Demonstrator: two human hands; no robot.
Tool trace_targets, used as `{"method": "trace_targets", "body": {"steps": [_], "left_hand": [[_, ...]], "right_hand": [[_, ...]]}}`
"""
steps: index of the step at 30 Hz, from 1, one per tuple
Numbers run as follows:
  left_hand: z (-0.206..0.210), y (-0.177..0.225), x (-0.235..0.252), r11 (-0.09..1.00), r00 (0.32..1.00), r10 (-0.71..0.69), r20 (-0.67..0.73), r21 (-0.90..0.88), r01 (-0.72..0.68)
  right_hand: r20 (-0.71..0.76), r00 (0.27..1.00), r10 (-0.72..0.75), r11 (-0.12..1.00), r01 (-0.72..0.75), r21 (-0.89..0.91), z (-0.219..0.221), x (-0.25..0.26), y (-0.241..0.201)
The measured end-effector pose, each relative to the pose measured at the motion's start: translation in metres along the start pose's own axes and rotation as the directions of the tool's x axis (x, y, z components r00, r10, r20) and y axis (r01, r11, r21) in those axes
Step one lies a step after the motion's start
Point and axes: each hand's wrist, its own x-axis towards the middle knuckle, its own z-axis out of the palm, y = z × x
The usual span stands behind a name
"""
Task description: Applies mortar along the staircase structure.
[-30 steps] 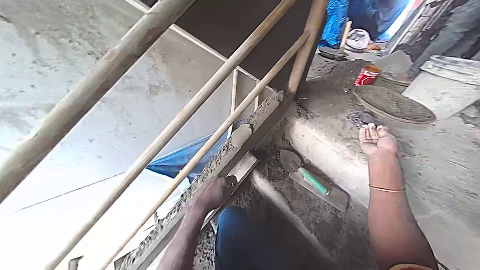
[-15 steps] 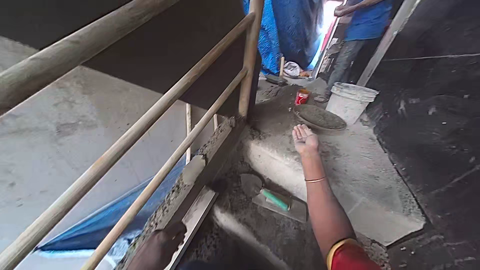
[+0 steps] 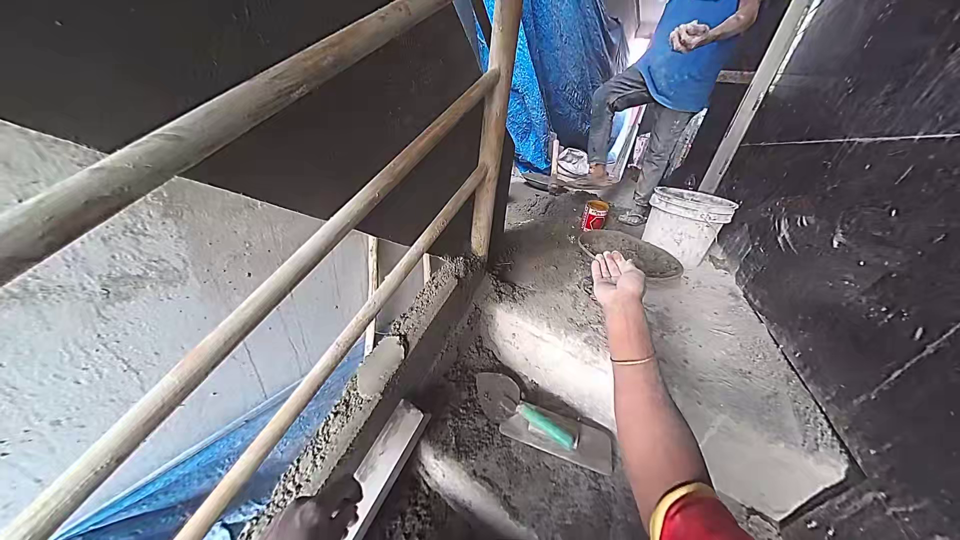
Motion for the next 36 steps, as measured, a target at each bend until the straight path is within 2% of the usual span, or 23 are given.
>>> {"method": "trace_targets", "body": {"steps": [9, 23, 36], "left_hand": [[0.000, 0.001, -0.001, 1.000, 1.000, -0.012, 0.014, -0.003, 0.012], [-0.001, 0.000, 0.001, 0.998, 0.998, -0.057, 0.036, -0.038, 0.059], [-0.005, 0.000, 0.002, 0.996, 0.995, -0.088, 0.044, -0.029, 0.089]], "right_hand": [[0.090, 0.995, -0.043, 0.994, 0.034, 0.103, 0.044, 0.009, -0.018], [0.121, 0.992, -0.043, 0.970, 0.012, 0.244, 0.130, 0.018, -0.017], [0.114, 0.993, -0.012, 0.968, -0.018, 0.251, 0.144, 0.013, -0.001]]}}
